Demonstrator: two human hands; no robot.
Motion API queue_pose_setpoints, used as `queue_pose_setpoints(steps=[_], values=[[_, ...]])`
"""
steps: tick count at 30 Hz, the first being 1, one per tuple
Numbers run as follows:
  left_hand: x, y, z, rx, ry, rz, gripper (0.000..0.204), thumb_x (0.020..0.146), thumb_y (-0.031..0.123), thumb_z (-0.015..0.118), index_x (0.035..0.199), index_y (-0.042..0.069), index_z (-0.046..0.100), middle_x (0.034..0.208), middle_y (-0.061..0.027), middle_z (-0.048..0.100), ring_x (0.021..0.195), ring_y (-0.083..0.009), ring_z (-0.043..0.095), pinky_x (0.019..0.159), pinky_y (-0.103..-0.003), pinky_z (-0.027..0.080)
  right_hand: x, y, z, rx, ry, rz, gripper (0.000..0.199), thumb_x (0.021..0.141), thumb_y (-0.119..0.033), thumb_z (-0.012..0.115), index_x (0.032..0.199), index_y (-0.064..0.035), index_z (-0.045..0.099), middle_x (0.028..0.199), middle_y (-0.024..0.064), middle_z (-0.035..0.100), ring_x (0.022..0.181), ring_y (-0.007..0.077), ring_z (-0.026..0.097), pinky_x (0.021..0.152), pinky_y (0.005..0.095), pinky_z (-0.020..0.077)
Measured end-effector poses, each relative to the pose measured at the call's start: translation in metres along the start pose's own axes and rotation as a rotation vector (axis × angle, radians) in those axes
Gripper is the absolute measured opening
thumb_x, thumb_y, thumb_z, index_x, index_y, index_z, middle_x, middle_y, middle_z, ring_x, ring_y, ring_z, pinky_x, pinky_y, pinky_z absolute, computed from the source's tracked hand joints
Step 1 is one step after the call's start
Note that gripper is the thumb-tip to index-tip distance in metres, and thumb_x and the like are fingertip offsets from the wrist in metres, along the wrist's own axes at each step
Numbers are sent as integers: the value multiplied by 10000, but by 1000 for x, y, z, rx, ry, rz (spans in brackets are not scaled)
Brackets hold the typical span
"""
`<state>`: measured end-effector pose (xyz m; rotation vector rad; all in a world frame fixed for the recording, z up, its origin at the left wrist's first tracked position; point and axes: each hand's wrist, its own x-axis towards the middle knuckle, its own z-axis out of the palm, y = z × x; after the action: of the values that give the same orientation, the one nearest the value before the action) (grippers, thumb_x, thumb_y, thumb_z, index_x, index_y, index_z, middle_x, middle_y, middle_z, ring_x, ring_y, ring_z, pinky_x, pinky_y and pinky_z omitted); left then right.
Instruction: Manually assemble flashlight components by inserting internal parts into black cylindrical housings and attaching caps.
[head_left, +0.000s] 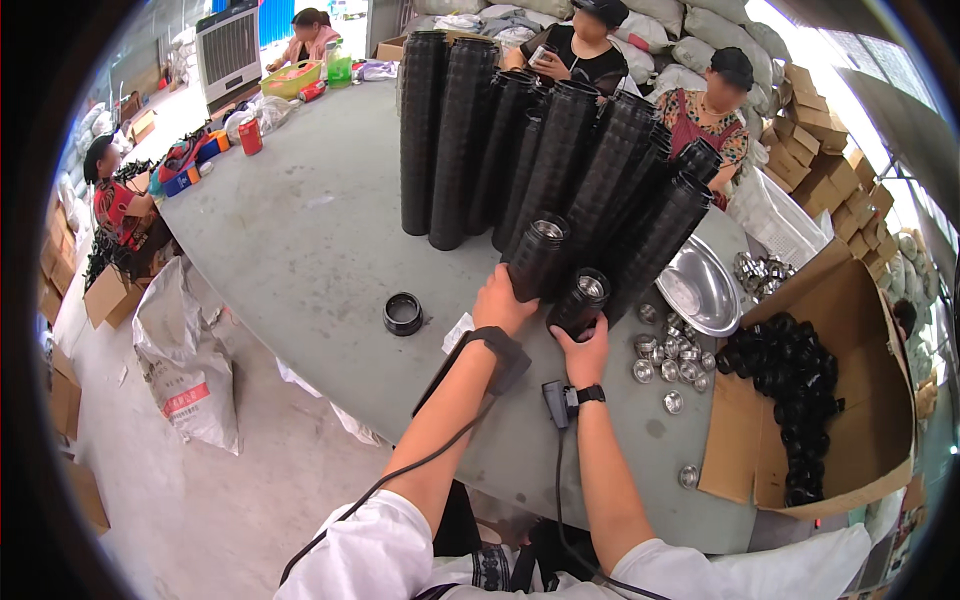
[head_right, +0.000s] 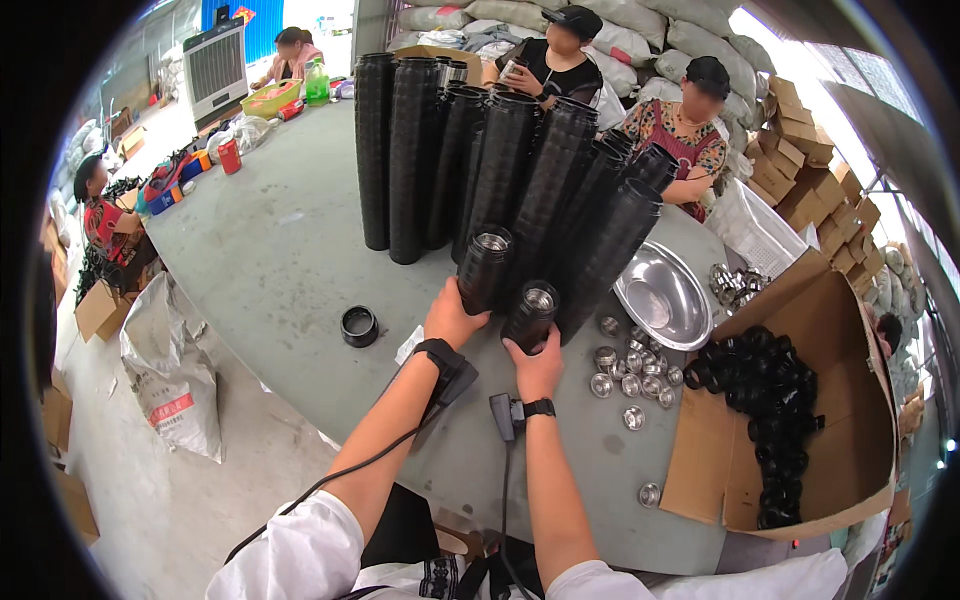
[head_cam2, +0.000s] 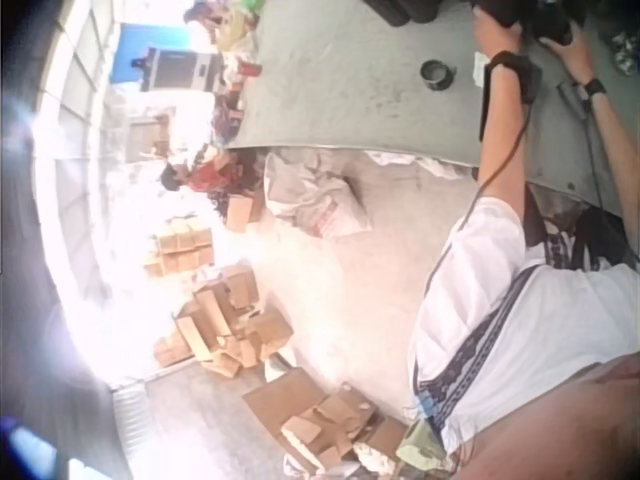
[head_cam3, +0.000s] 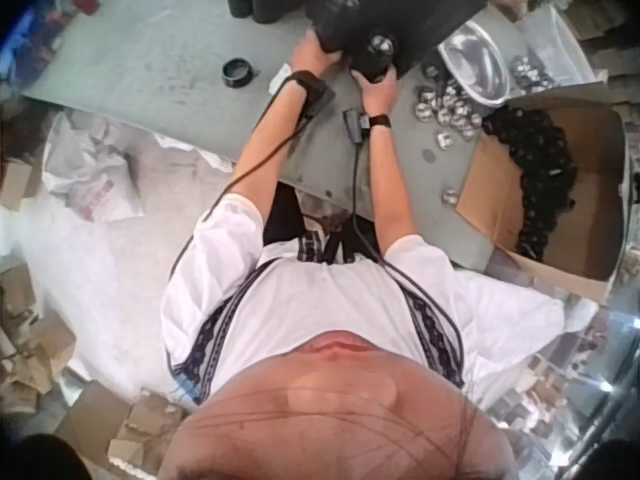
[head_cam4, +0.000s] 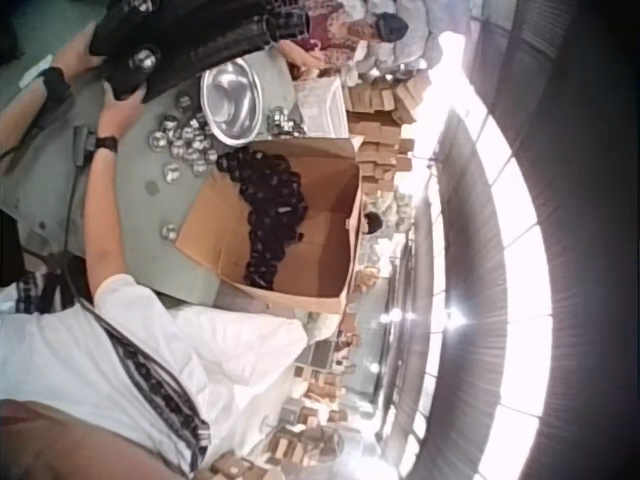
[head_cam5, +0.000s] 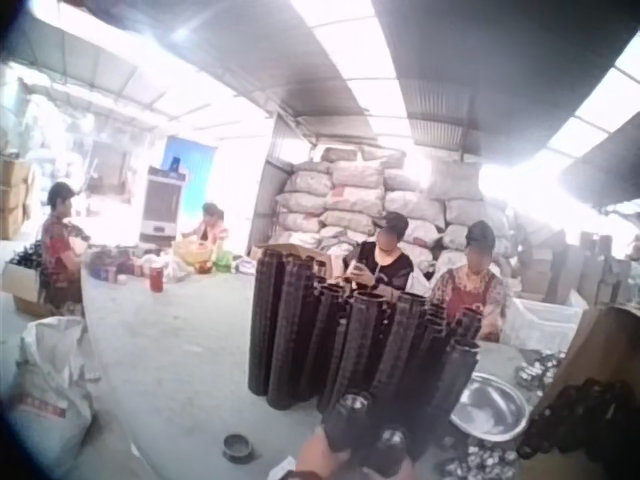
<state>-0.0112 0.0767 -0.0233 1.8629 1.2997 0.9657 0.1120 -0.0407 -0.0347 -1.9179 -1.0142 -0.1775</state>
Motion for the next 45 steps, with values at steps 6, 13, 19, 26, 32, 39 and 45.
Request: queue_pose_setpoints(steps=[6, 13, 19, 26, 32, 39, 45], values=[[-18, 1, -20, 158, 121, 101, 776, 642, 283, 832, 1257, 50, 420, 1142, -182, 579, 988, -394, 582, 832, -464, 485, -2, 14, 6, 437, -72, 209, 523, 687, -163, 833, 1058, -16, 495, 676, 11, 521, 626, 111, 508, 599, 271, 437], [-105, 149, -140, -979, -130, 195, 219, 858, 147, 672, 997, -9, 604, 857, -31, 599, 805, -96, 563, 740, -225, 436, 7, 42, -14, 432, -130, 118, 291, 779, -122, 726, 683, -49, 461, 628, -28, 439, 599, 72, 392, 526, 258, 359], [-187, 241, -250, -1290, -1128, 682, 61, 860, 84, 578, 813, 97, 614, 752, -49, 622, 626, -207, 588, 632, -371, 435, 4, 41, -14, 676, -282, 184, 235, 802, -93, 696, 707, -55, 484, 623, -35, 462, 588, 59, 426, 530, 242, 374], [-233, 239, -239, -1445, -1324, 507, 69, 843, 113, 615, 838, 86, 678, 789, -55, 622, 645, -196, 567, 581, -381, 410, -34, 37, -59, 886, -316, 339, 232, 818, -50, 666, 723, -97, 459, 646, -49, 490, 586, 38, 453, 534, 206, 374], [-258, 241, -224, -1600, -1318, 513, 105, 868, 118, 606, 803, 91, 683, 714, -28, 602, 566, -164, 531, 522, -366, 376, -58, 42, -79, 927, -286, 320, 236, 822, -42, 658, 724, -95, 450, 647, -39, 490, 586, 42, 456, 536, 205, 369], [-274, 235, -208, -1755, -1290, 530, 168, 898, 123, 595, 762, 96, 689, 627, 3, 579, 474, -127, 489, 454, -349, 336, -62, 42, -87, 924, -275, 355, 234, 823, -40, 659, 724, -93, 453, 651, -34, 496, 585, 48, 466, 536, 210, 375], [-227, 190, -180, -1742, -1256, 635, 97, 892, 165, 626, 812, 114, 609, 691, -27, 615, 561, -172, 574, 564, -373, 414, -58, 56, -109, 946, -195, 318, 235, 835, -47, 663, 726, -91, 459, 676, -22, 509, 622, 65, 504, 580, 225, 408]])
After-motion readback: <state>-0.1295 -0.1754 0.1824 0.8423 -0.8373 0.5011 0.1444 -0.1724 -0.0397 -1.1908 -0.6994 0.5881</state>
